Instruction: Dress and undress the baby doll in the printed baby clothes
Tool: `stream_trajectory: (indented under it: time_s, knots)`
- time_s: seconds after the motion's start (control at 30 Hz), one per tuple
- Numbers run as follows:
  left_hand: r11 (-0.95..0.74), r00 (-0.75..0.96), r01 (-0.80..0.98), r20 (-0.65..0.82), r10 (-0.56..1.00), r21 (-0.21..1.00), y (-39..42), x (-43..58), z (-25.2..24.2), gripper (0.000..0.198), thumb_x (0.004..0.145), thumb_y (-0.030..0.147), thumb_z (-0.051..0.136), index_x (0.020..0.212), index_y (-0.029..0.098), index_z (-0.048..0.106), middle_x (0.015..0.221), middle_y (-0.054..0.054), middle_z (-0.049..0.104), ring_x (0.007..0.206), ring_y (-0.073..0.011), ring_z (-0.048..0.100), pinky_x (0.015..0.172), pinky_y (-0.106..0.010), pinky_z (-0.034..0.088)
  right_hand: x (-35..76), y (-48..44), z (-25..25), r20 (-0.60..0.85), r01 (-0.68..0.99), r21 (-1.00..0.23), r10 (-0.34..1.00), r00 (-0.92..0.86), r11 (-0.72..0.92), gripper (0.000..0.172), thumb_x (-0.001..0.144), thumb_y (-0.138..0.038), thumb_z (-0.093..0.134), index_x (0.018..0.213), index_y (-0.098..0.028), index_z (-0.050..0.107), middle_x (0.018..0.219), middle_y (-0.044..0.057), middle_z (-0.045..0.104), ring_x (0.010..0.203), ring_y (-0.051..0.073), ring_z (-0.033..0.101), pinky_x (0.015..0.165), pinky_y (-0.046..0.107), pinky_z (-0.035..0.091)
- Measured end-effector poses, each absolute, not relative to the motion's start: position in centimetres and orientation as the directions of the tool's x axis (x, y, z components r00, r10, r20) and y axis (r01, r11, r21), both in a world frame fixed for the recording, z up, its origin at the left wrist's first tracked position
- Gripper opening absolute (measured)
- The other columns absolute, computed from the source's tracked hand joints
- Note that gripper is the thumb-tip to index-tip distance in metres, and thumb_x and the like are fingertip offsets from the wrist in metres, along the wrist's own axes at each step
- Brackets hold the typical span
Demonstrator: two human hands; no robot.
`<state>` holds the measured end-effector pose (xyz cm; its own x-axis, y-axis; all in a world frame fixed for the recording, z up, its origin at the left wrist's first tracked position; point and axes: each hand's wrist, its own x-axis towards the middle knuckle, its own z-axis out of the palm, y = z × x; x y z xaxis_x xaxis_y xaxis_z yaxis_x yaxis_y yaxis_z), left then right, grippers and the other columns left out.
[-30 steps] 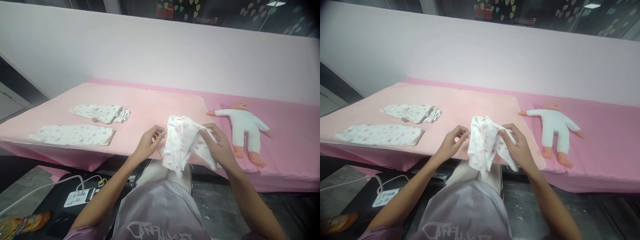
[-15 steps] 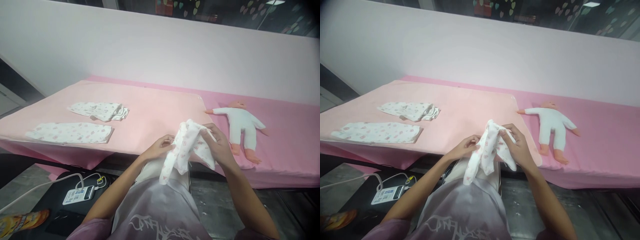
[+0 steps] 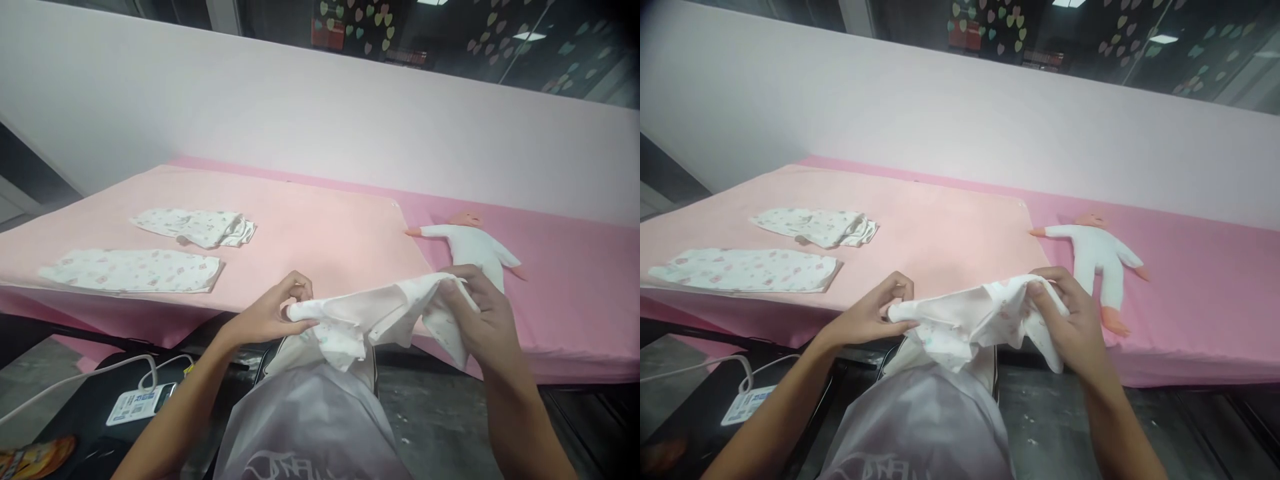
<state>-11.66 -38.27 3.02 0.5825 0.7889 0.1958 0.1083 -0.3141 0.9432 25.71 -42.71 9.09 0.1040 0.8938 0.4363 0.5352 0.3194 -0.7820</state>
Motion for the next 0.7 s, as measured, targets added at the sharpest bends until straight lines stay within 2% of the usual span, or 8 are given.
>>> stream_trajectory:
  time_s: [0.13, 0.2, 0.27, 0.33, 0.4, 0.5, 0.6, 0.7]
  knots:
    - [-0.458, 0.544, 0.468, 0.162, 0.823, 0.756, -34.5, -13.6, 6.6, 0.029, 0.103, 0.051, 0.073, 0.105, 0.023, 0.067, 0.09, -0.001, 0.066, 0.078, -0.0166, 0.059, 0.069, -0.026, 0.041, 26.3, -38.9, 10.3, 0.45, 0.661, -0.696, 0.888, 0.098, 0.28, 0.034, 0.104, -0.059, 0.069, 0.103, -0.026, 0.077, 0.104, 0.005, 0.077, 0.098, 0.026, 0.073, 0.086, 0.036, 0.057]
    - [-0.446, 0.468, 0.613, 0.154, 0.87, 0.653, -30.0, -13.9, 7.8, 0.037, 0.102, 0.059, 0.071, 0.097, 0.022, 0.069, 0.083, -0.002, 0.066, 0.074, -0.0185, 0.058, 0.067, -0.028, 0.038, 26.7, -34.3, 10.4, 0.469, 0.721, -0.639, 0.878, 0.09, 0.268, 0.035, 0.104, -0.06, 0.069, 0.106, -0.027, 0.078, 0.111, 0.005, 0.078, 0.107, 0.028, 0.072, 0.091, 0.037, 0.055]
    - [-0.393, 0.386, 0.738, 0.134, 0.913, 0.549, -24.3, -14.1, 7.9, 0.046, 0.1, 0.065, 0.069, 0.088, 0.021, 0.068, 0.079, -0.003, 0.064, 0.07, -0.0204, 0.058, 0.066, -0.03, 0.036, 27.4, -28.5, 9.7, 0.462, 0.771, -0.587, 0.884, 0.069, 0.247, 0.038, 0.102, -0.062, 0.069, 0.108, -0.026, 0.079, 0.111, 0.007, 0.079, 0.106, 0.029, 0.071, 0.088, 0.038, 0.053]
    - [-0.321, 0.366, 0.814, 0.002, 0.93, 0.483, -18.5, -14.5, 6.8, 0.048, 0.095, 0.067, 0.072, 0.082, 0.021, 0.067, 0.081, -0.005, 0.067, 0.072, -0.0234, 0.061, 0.068, -0.031, 0.038, 28.7, -22.7, 7.8, 0.368, 0.821, -0.536, 0.929, 0.018, 0.197, 0.045, 0.101, -0.066, 0.066, 0.101, -0.022, 0.077, 0.099, 0.008, 0.078, 0.092, 0.027, 0.069, 0.078, 0.036, 0.05]
    - [-0.278, 0.384, 0.856, -0.176, 0.907, 0.436, -14.1, -15.5, 5.1, 0.044, 0.087, 0.064, 0.079, 0.085, 0.022, 0.069, 0.092, -0.008, 0.073, 0.079, -0.0275, 0.066, 0.072, -0.033, 0.041, 30.8, -18.2, 5.2, 0.123, 0.882, -0.459, 0.991, -0.057, 0.108, 0.053, 0.095, -0.073, 0.068, 0.085, -0.021, 0.07, 0.084, 0.007, 0.074, 0.075, 0.022, 0.063, 0.069, 0.034, 0.044]
    - [-0.213, 0.353, 0.884, -0.296, 0.887, 0.416, -11.2, -18.0, 2.7, 0.043, 0.083, 0.063, 0.08, 0.085, 0.022, 0.068, 0.096, -0.01, 0.074, 0.082, -0.0293, 0.067, 0.071, -0.033, 0.043, 34.9, -15.5, 1.6, -0.139, 0.925, -0.365, 0.976, -0.17, 0.109, 0.064, 0.087, -0.084, 0.07, 0.07, -0.023, 0.058, 0.069, 0.003, 0.064, 0.062, 0.018, 0.054, 0.063, 0.033, 0.041]
    - [-0.131, 0.3, 0.87, -0.298, 0.906, 0.476, -11.4, -20.6, 1.4, 0.048, 0.085, 0.068, 0.076, 0.08, 0.023, 0.06, 0.082, -0.006, 0.064, 0.067, -0.0237, 0.06, 0.062, -0.031, 0.039, 38.6, -16.1, -0.3, -0.145, 0.888, -0.419, 0.951, -0.274, 0.191, 0.065, 0.088, -0.087, 0.066, 0.077, -0.023, 0.061, 0.078, 0.004, 0.067, 0.068, 0.02, 0.057, 0.064, 0.033, 0.044]
    - [-0.069, 0.274, 0.829, -0.297, 0.915, 0.555, -11.4, -22.1, 0.7, 0.051, 0.083, 0.073, 0.077, 0.085, 0.024, 0.062, 0.081, -0.005, 0.062, 0.061, -0.0199, 0.055, 0.054, -0.03, 0.035, 40.9, -16.9, -0.9, -0.127, 0.851, -0.496, 0.955, -0.267, 0.172, 0.06, 0.094, -0.083, 0.063, 0.087, -0.024, 0.064, 0.085, 0.005, 0.069, 0.073, 0.021, 0.059, 0.066, 0.033, 0.046]
